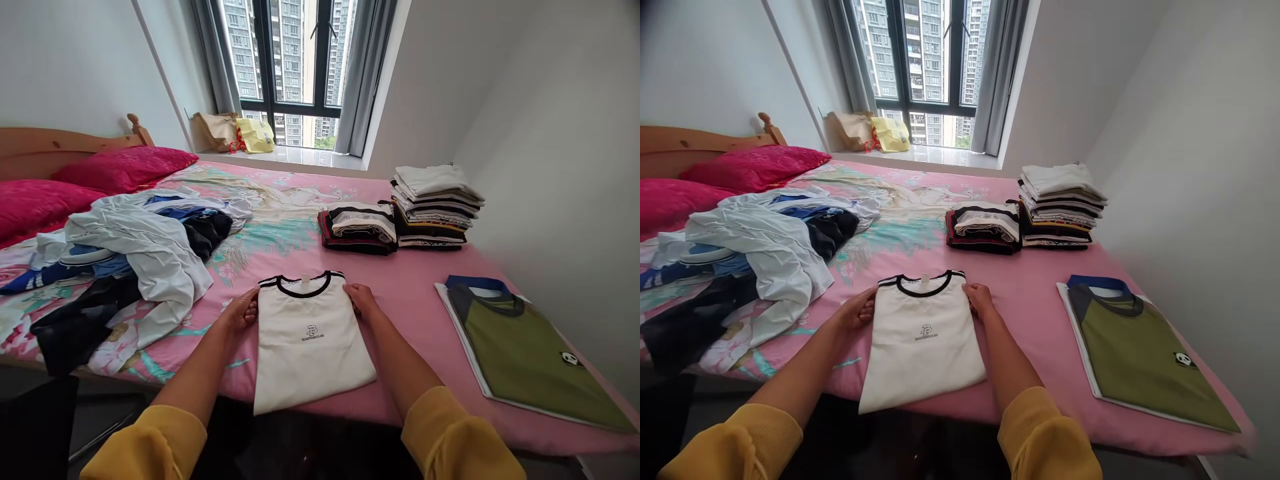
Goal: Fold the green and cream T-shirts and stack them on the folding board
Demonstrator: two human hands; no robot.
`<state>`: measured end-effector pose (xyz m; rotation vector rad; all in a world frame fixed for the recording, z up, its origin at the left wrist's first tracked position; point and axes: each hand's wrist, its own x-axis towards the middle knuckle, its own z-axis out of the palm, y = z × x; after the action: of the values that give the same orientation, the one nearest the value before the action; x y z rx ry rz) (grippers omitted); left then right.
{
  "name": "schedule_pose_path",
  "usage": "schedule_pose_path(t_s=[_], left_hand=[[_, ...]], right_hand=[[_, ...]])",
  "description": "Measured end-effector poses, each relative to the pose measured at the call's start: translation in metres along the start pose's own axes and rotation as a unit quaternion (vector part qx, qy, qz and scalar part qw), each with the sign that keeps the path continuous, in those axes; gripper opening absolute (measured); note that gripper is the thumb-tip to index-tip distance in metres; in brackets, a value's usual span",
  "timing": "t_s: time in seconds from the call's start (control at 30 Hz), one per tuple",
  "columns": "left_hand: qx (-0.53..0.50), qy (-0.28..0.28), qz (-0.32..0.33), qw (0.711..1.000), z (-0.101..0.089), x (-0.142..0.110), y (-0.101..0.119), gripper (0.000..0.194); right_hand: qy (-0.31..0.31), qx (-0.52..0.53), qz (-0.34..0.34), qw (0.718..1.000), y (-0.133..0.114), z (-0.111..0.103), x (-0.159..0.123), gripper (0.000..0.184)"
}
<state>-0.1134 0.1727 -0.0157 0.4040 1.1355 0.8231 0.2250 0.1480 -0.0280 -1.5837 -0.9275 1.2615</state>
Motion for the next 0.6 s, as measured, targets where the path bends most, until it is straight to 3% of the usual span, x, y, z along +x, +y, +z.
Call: schedule_pose_path(t_s=[0.6], left_hand=[[-0.042, 0.049, 0.048, 0.997, 0.004, 0.006, 0.000, 0.033]], right_hand=[[0.001, 0.000, -0.003, 1.000, 0.007, 0.003, 0.020, 0.030]])
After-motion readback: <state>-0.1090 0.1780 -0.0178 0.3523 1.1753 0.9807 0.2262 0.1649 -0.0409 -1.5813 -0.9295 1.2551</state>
